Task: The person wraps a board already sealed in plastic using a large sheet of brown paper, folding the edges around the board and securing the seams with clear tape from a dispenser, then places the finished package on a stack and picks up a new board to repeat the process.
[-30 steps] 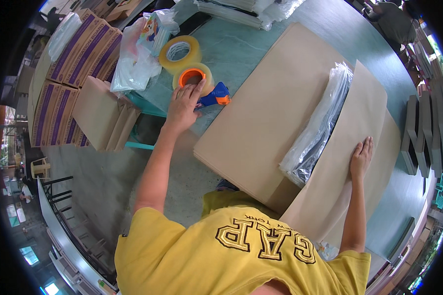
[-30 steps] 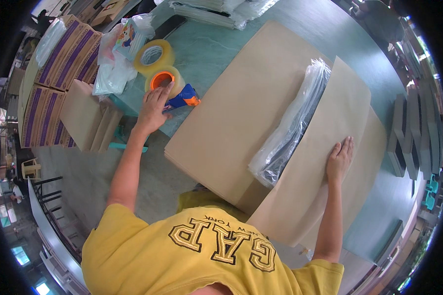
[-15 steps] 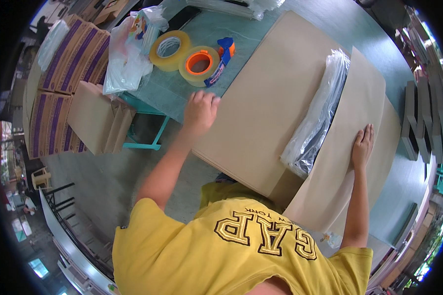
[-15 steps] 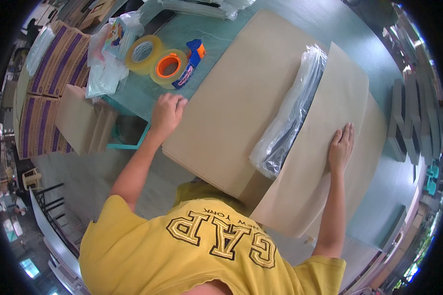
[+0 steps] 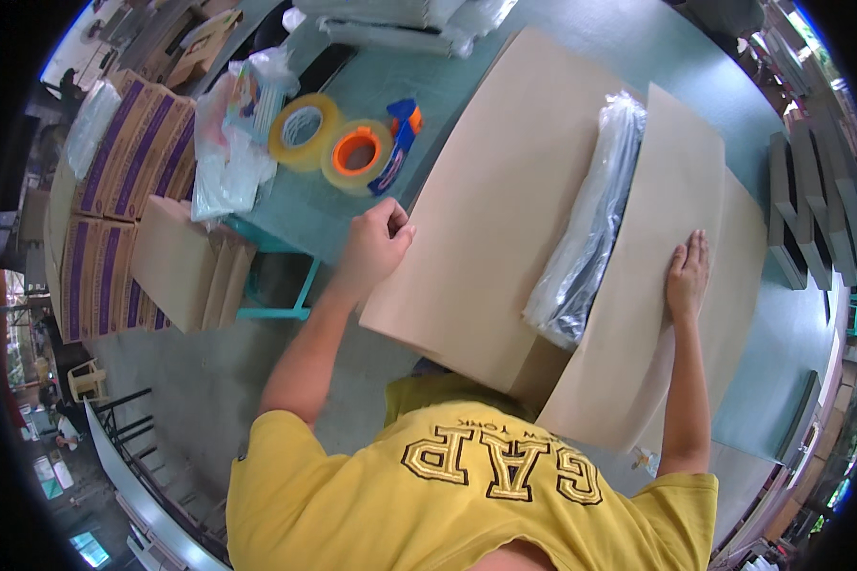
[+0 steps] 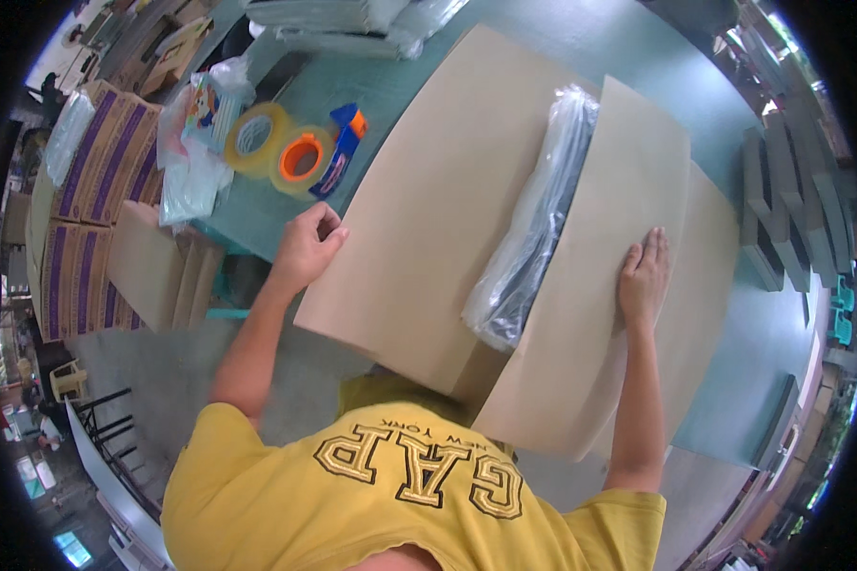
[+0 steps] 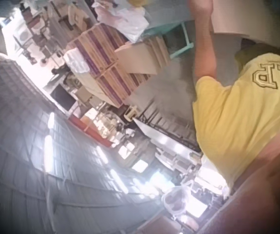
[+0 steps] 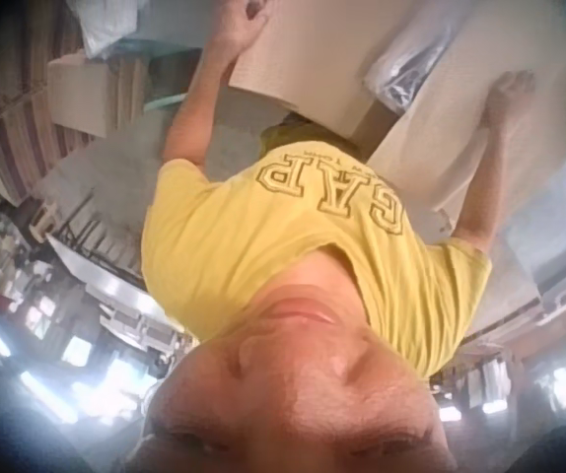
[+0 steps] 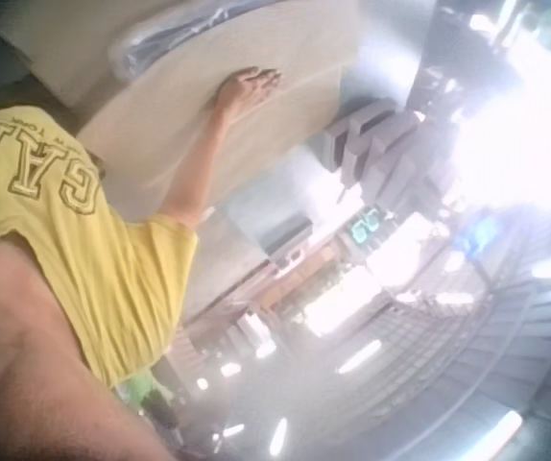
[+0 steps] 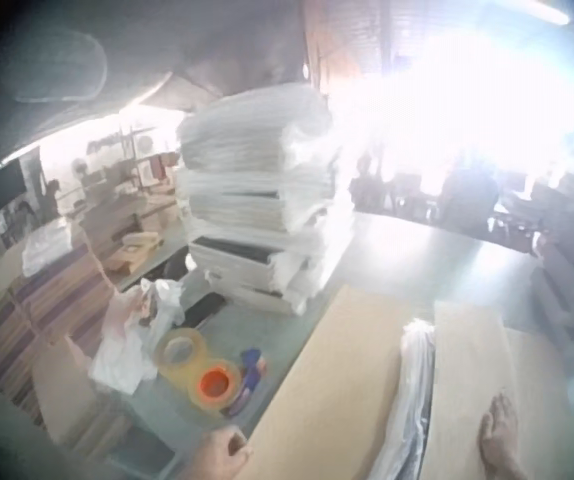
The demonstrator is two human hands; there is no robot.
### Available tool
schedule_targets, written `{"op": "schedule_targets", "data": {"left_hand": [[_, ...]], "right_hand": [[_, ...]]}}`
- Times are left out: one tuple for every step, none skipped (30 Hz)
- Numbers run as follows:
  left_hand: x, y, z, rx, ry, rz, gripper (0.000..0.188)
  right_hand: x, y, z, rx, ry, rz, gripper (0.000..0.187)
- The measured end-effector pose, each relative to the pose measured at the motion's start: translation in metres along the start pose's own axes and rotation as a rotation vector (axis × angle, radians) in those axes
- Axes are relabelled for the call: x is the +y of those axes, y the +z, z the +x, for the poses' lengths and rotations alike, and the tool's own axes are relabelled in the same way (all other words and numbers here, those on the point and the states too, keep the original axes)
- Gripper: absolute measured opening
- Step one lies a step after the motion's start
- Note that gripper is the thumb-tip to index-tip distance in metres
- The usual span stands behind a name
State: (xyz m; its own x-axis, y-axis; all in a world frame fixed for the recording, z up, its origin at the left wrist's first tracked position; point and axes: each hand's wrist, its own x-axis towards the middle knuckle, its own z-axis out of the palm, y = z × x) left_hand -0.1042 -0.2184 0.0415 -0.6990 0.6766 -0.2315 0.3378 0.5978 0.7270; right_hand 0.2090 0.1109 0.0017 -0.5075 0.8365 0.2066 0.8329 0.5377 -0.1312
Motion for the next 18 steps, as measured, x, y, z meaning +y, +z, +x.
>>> {"op": "schedule_targets", "data": {"left_hand": [[0.0,-0.003,0.01,-0.052,-0.036,-0.095,0.023],[-0.005,-0.004,0.028,-0.111,-0.07,-0.187,0.023],[-0.007,-0.006,0.046,-0.176,-0.106,-0.28,0.023],[-0.001,-0.008,0.066,-0.159,-0.186,-0.305,0.024],[0.007,-0.011,0.087,-0.141,-0.271,-0.331,0.025],[0.014,-0.017,0.109,-0.291,-0.278,-0.399,0.021],[0.029,-0.014,0.129,-0.358,-0.262,-0.318,0.018],[0.043,-0.009,0.14,-0.422,-0.25,-0.234,0.016],[0.071,0.002,0.141,-0.483,-0.199,-0.242,0.015],[0.114,0.012,0.134,-0.547,-0.147,-0.245,0.015],[0.156,0.02,0.121,-0.605,-0.099,-0.244,0.016],[0.193,0.03,0.103,-0.647,0.035,-0.279,0.017],[0.221,0.046,0.085,-0.684,0.162,-0.316,0.018],[0.24,0.073,0.074,-0.665,0.251,-0.133,0.021],[0.257,0.099,0.064,-0.642,0.342,0.047,0.023],[0.253,0.128,0.064,-0.56,0.56,0.101,0.026],[0.245,0.155,0.069,-0.475,0.78,0.154,0.028],[0.254,0.172,0.062,-0.515,0.684,0.202,0.03]], "right_hand": [[-0.001,-0.002,0.0,0.004,0.017,-0.002,0.05],[-0.002,-0.002,0.002,-0.002,0.009,0.023,0.05],[-0.004,-0.001,0.004,-0.011,0.0,0.046,0.051],[-0.003,-0.004,0.003,-0.025,-0.007,0.062,0.051],[-0.003,-0.007,0.005,-0.051,-0.048,0.073,0.05],[-0.001,-0.011,0.01,-0.078,-0.087,0.084,0.05],[0.002,-0.014,0.014,-0.108,-0.123,0.091,0.05],[0.005,-0.02,0.015,-0.13,-0.159,0.089,0.05],[0.011,-0.027,0.016,-0.152,-0.183,0.085,0.049],[0.018,-0.031,0.016,-0.173,-0.201,0.082,0.049],[0.023,-0.029,0.013,-0.134,-0.191,0.074,0.05],[0.026,-0.023,0.011,-0.098,-0.187,0.072,0.051],[0.026,-0.018,0.009,-0.067,-0.19,0.073,0.051],[0.024,-0.015,0.007,-0.072,-0.174,0.09,0.051],[0.023,-0.015,0.006,-0.077,-0.16,0.104,0.052],[0.019,-0.017,0.007,-0.076,-0.158,0.118,0.052],[0.014,-0.014,0.007,-0.09,-0.16,0.137,0.052],[0.013,-0.015,0.007,-0.094,-0.149,0.152,0.052]]}}
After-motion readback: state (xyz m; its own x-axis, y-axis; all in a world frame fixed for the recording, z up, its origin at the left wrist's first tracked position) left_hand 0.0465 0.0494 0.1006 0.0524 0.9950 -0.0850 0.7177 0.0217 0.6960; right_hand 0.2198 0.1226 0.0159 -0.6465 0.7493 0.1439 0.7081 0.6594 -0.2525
